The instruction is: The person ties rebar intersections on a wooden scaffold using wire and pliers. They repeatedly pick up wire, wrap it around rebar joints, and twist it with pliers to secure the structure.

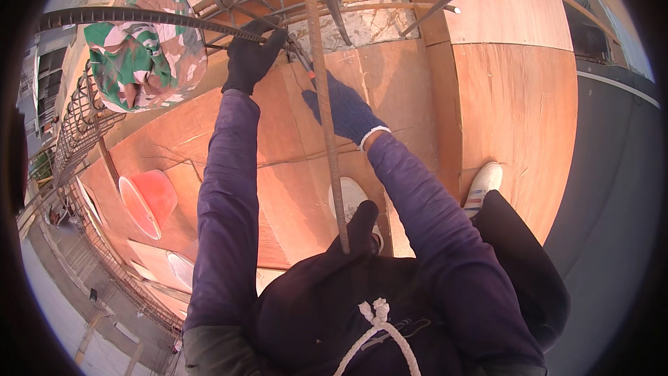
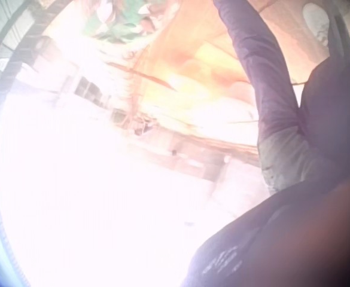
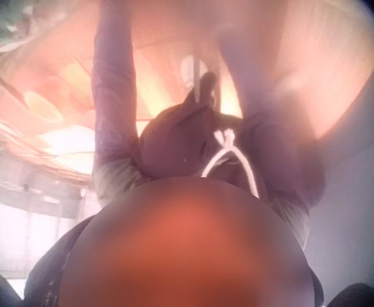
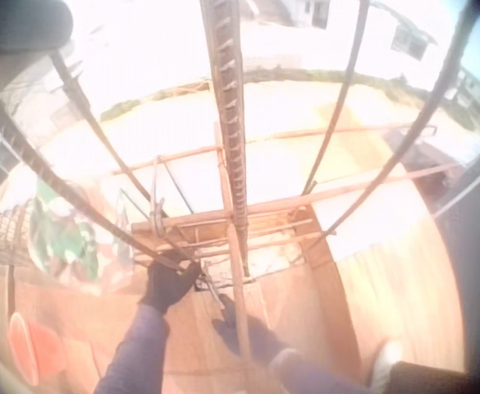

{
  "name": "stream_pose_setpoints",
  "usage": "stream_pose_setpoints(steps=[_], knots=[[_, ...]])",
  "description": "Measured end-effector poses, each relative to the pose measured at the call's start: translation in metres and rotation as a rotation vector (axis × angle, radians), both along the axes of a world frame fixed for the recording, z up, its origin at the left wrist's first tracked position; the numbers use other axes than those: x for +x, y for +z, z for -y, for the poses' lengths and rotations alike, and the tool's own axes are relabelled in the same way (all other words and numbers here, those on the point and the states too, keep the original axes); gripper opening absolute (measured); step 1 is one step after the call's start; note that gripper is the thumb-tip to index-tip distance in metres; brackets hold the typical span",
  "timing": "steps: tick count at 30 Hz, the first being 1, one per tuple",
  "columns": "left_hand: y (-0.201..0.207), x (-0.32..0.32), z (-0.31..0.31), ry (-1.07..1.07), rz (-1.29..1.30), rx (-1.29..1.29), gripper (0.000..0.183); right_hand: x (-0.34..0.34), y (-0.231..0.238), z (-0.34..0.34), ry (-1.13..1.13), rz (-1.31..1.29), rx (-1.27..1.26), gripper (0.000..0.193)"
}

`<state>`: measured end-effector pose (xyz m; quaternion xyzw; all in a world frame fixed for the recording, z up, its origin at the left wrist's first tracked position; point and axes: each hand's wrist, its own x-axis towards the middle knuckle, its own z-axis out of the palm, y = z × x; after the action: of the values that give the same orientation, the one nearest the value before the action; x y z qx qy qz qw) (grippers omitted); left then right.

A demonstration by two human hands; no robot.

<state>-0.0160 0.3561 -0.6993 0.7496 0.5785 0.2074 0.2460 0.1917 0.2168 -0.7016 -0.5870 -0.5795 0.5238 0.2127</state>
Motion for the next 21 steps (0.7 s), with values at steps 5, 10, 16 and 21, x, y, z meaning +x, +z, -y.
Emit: stream_pose_setpoints(steps=[5, 10, 16, 21], knots=[[-0.006, -0.001, -0.015, -0.071, 0.124, -0.124, 0.054, -0.005, 0.014, 0.004, -0.056, -0.075, -0.046, 0.073], [-0.015, -0.002, -0.018, -0.018, 0.182, -0.278, 0.052, -0.010, 0.018, 0.013, -0.072, -0.057, -0.077, 0.065], [-0.014, -0.002, -0.028, -0.101, 0.109, -0.387, 0.037, -0.017, -0.001, 0.022, -0.128, -0.123, -0.063, 0.056], [-0.009, -0.007, -0.020, -0.126, 0.237, -0.382, 0.036, -0.027, 0.010, 0.028, -0.169, -0.094, -0.052, 0.064]])
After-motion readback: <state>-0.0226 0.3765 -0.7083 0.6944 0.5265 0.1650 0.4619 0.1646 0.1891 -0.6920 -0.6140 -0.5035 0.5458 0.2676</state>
